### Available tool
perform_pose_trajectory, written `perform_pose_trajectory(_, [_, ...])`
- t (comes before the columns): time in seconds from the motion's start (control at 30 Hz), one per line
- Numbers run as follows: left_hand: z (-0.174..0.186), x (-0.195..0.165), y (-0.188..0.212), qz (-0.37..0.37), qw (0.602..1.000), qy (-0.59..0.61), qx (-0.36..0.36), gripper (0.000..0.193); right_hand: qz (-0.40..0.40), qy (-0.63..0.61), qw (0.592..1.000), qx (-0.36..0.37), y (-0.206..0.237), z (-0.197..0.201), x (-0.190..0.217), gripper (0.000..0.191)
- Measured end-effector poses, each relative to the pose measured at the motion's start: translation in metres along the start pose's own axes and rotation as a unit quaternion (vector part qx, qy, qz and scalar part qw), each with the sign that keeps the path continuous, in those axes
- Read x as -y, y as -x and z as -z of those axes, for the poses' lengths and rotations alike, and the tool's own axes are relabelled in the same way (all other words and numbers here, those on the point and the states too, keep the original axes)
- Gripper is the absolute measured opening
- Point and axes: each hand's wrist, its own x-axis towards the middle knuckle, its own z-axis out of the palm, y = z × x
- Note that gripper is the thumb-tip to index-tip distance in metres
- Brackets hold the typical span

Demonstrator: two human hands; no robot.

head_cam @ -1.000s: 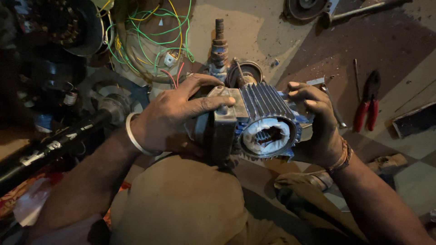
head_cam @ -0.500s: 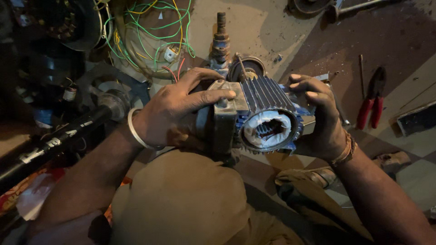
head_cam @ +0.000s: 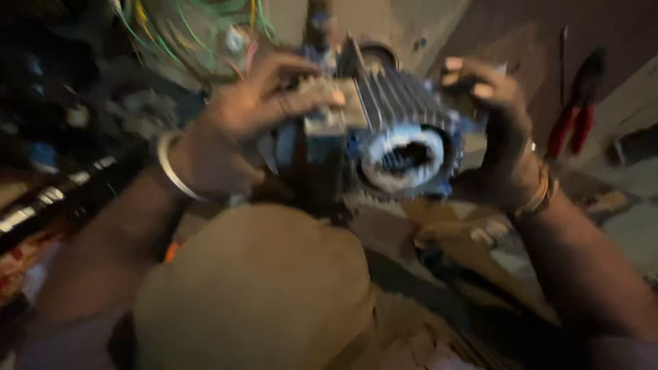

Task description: The person sits on the floor of a repair workshop and works on an electric water pump motor. They turn the pump housing over, tap and seat components with a hammer and mallet, fit a cover plate onto the motor, and handle a small fitting block while aligning parts by hand.

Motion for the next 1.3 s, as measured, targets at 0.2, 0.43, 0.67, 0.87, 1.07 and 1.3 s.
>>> perform_pose_trajectory(0.2, [-0.014, 0.012, 0.0, -0.07, 0.997, 0.018, 0.001, 0.09, 0.011, 0.025, 0.999, 0.022, 0.019, 0.0, -0.009, 0.128])
perform_pose_trajectory(0.43, [-0.015, 0.004, 0.006, -0.084, 0.996, -0.003, 0.024, 0.083, 0.065, 0.004, 0.998, 0.007, 0.036, -0.012, -0.014, 0.13])
perform_pose_trajectory(0.67, [-0.024, -0.011, -0.008, -0.074, 0.996, -0.052, 0.026, 0.088, 0.077, 0.041, 0.996, 0.02, 0.054, -0.005, -0.017, 0.128])
perform_pose_trajectory(0.87, [-0.031, -0.02, -0.039, -0.02, 0.998, -0.053, 0.032, 0.091, 0.056, 0.076, 0.996, -0.001, 0.06, 0.011, -0.021, 0.114])
perform_pose_trajectory(1.07, [-0.04, -0.027, -0.046, 0.03, 0.996, -0.071, 0.036, 0.094, 0.012, 0.054, 0.998, -0.011, 0.067, 0.021, -0.018, 0.106])
perform_pose_trajectory(1.3, [-0.046, -0.035, -0.046, 0.083, 0.992, -0.086, 0.04, 0.094, 0.006, 0.157, 0.987, -0.021, 0.079, 0.023, -0.018, 0.076])
